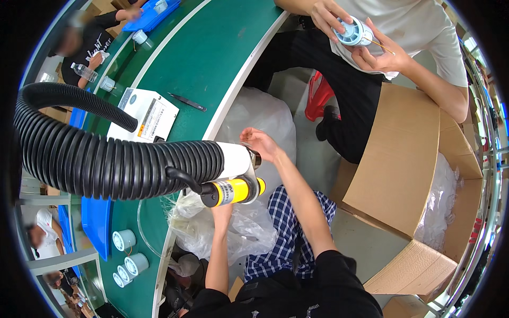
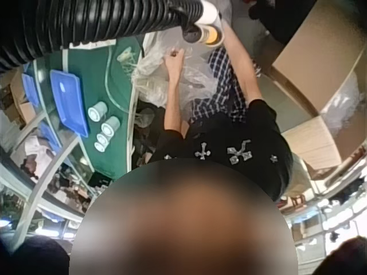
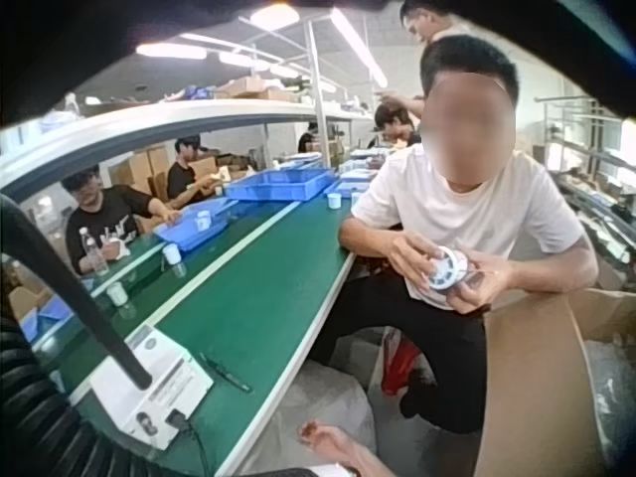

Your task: The person sits at a green assembly table in a factory and assembles small cylindrical electronic components. They pick up a white plastic housing and a clear plastic cover, fit them together, and place the finished unit on the table. The person repeats this process for several units, handling them one at a time.

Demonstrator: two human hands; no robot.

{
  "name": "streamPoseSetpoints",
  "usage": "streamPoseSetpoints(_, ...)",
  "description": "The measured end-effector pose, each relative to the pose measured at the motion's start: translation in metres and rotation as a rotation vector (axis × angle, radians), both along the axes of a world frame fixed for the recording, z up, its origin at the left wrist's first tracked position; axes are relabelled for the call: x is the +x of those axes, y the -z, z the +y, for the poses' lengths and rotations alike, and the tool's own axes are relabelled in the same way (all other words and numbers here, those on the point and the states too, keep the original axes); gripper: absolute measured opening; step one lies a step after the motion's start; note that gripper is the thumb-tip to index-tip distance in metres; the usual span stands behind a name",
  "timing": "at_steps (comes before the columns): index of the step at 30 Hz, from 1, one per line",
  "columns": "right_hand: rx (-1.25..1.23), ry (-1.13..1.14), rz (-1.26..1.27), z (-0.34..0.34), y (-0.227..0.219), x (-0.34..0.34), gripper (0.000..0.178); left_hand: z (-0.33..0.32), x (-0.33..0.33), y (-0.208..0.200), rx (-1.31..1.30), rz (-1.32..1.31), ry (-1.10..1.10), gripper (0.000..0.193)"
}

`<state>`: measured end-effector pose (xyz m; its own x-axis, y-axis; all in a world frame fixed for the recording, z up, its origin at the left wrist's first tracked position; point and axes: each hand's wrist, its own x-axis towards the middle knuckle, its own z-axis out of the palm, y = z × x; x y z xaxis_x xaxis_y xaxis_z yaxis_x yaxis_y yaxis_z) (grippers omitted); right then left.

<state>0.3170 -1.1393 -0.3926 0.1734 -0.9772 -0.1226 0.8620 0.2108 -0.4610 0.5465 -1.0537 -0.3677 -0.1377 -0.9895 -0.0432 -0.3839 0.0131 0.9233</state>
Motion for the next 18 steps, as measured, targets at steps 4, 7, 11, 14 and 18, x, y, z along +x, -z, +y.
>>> streamPoseSetpoints(4,-0.068,-0.191,0.276,-0.007,-0.003,-0.035,0.011,-0.002,-0.001,-0.005,0.01,0.008,0.001,0.026)
streamPoseSetpoints(7,-0.106,-0.343,0.654,-0.018,-0.017,-0.048,0.014,-0.004,0.009,0.009,0.062,-0.026,-0.035,0.025)
streamPoseSetpoints(11,-0.148,-0.448,0.905,-0.023,-0.034,-0.055,0.019,-0.004,0.015,0.011,0.047,0.028,-0.015,0.025)
streamPoseSetpoints(14,-0.125,-0.515,0.896,-0.021,-0.033,-0.06,0.027,-0.003,0.016,0.014,0.127,0.176,-0.047,0.028)
streamPoseSetpoints(18,-0.058,-0.577,0.783,-0.011,-0.038,-0.065,0.033,-0.004,0.017,0.012,0.136,0.22,-0.098,0.028)
